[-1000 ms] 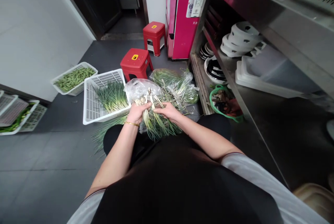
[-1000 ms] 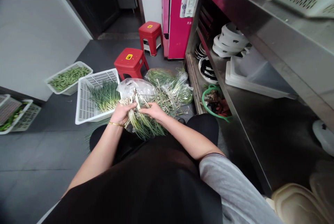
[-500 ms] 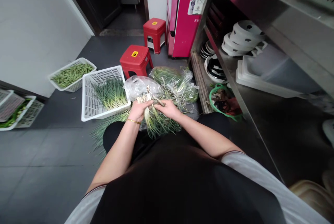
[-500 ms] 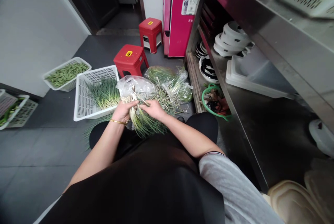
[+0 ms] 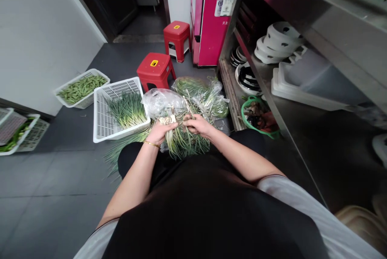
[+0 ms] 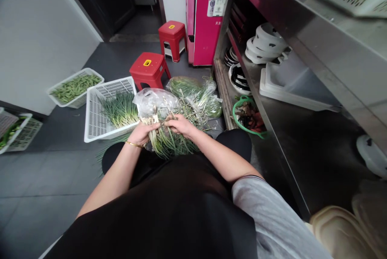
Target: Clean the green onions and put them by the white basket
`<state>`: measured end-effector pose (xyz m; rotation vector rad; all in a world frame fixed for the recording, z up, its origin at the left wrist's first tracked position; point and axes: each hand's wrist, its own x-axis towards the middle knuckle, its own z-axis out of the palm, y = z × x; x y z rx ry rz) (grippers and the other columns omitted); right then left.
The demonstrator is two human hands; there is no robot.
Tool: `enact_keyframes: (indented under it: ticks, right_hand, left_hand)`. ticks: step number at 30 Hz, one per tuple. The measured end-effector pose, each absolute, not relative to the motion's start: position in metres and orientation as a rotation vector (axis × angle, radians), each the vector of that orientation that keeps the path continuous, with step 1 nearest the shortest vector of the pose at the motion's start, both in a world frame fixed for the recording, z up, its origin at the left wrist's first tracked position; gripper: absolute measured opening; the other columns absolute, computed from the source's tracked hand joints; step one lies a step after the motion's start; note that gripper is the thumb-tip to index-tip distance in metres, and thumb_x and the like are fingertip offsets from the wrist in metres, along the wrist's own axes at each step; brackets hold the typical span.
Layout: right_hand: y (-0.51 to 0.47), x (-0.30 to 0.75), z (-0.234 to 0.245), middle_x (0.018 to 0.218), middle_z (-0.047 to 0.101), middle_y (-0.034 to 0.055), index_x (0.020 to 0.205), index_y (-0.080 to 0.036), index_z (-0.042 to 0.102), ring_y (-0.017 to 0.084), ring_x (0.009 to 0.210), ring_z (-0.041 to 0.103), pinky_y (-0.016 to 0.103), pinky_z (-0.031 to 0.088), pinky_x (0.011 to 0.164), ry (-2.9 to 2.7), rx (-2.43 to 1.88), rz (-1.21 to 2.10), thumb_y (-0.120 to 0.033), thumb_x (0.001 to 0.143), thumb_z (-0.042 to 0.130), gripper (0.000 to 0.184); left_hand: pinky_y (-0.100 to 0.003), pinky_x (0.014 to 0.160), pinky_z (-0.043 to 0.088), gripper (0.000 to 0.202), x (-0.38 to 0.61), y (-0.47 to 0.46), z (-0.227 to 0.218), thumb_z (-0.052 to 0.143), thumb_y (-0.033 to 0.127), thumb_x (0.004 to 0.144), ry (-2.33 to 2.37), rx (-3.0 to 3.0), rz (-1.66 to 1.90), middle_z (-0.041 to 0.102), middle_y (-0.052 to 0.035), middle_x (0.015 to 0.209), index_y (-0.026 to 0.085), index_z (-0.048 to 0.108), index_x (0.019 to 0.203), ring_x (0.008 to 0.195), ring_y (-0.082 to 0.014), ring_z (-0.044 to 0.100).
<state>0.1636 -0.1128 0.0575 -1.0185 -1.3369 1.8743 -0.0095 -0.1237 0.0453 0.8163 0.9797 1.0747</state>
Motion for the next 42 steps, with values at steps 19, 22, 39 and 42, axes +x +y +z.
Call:
enact_keyframes:
  ticks: [19,22,39,42]
  right_hand:
    - [-0.076,0.225,0.124,0.061,0.049,-0.0016,0.066,-0.021,0.043,0.005,0.04,0.011,0.023,0.016,0.037,-0.936,-0.997,1.456,-0.045,0.084,0.044,0.03]
    - [-0.062,0.236,0.115,0.065,0.054,0.0009,0.07,-0.02,0.05,0.006,0.04,0.018,0.023,0.02,0.039,-1.012,-1.046,1.332,-0.048,0.084,0.043,0.032]
    - [-0.062,0.186,0.07,0.072,0.063,0.004,0.078,-0.014,0.065,0.016,0.068,0.055,0.028,0.042,0.067,-1.685,-1.415,0.733,-0.032,0.077,0.061,0.019]
    - [-0.04,0.219,0.06,0.07,0.064,0.0053,0.075,-0.013,0.066,0.017,0.066,0.056,0.028,0.043,0.065,-1.52,-1.433,0.763,-0.039,0.078,0.06,0.026]
  left_hand:
    - [-0.022,0.047,0.043,0.03,-0.02,-0.132,0.04,0.085,0.015,0.044,1.028,0.841,0.978,0.06,-0.0005,0.056,0.011,0.061,0.062,0.048,-0.01,0.053]
    - [-0.022,0.046,0.042,0.031,-0.029,-0.136,0.034,0.085,0.014,0.044,1.071,0.816,0.973,0.06,-0.0009,0.056,0.012,0.062,0.064,0.048,-0.0103,0.053]
    - [-0.022,0.049,0.048,0.041,-0.01,-0.138,0.044,0.084,0.008,0.039,1.078,0.716,0.954,0.064,-0.0014,0.063,0.011,0.064,0.075,0.051,-0.0114,0.058]
    - [-0.022,0.045,0.046,0.038,-0.017,-0.141,0.043,0.085,0.013,0.041,1.09,0.679,0.977,0.062,-0.001,0.057,0.011,0.062,0.07,0.046,-0.0114,0.057]
